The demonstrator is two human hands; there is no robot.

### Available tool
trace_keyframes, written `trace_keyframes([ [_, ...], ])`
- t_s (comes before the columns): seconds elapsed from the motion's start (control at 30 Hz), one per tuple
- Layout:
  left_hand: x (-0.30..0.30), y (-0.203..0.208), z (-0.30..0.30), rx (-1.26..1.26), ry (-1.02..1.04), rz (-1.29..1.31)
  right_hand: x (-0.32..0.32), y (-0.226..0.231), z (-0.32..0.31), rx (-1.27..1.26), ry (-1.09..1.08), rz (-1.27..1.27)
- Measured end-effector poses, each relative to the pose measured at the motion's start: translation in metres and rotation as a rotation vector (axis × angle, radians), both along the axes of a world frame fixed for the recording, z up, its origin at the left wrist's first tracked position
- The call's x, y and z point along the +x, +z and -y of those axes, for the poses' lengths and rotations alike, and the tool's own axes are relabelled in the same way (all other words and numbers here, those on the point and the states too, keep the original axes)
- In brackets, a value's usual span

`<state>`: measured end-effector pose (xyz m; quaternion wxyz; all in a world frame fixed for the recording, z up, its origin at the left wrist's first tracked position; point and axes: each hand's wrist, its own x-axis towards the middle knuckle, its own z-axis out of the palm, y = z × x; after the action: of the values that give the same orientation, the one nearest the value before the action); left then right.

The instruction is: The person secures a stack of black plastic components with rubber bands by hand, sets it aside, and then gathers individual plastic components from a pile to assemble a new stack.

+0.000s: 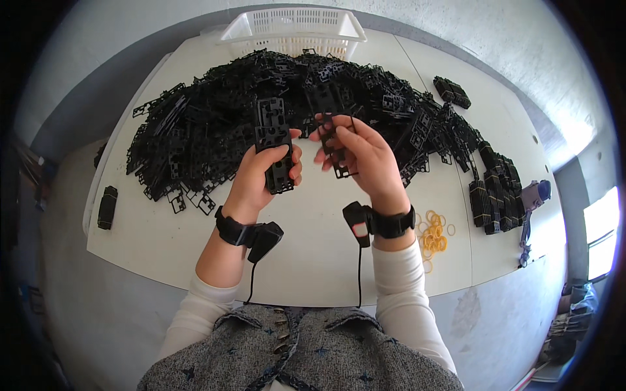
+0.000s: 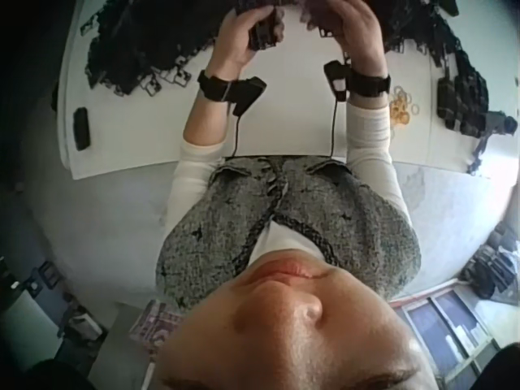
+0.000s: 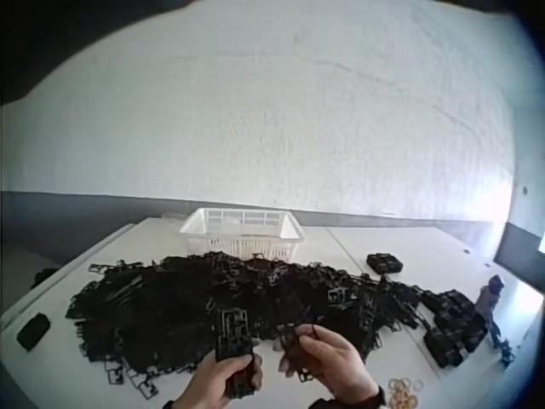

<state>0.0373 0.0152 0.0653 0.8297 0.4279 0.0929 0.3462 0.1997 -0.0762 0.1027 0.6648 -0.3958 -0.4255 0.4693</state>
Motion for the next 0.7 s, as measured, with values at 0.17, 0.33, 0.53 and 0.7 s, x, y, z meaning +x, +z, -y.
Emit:
trace_keyframes([
  [0.17,-0.001,0.002,0.004,0.000,-0.014,0.025,-0.014,0.011,0.012,-0.046,0.000,0.158],
  [0.33,0.000,0.005,0.007,0.001,-0.043,0.040,-0.012,0.003,0.008,-0.046,-0.077,0.183],
  [0.53,0.002,0.002,0.007,0.019,-0.091,0.064,-0.015,-0.006,0.001,0.032,-0.292,0.113],
  [0.7,0.002,0.003,0.009,0.029,-0.072,0.063,-0.019,-0.001,0.006,0.029,-0.365,0.152],
])
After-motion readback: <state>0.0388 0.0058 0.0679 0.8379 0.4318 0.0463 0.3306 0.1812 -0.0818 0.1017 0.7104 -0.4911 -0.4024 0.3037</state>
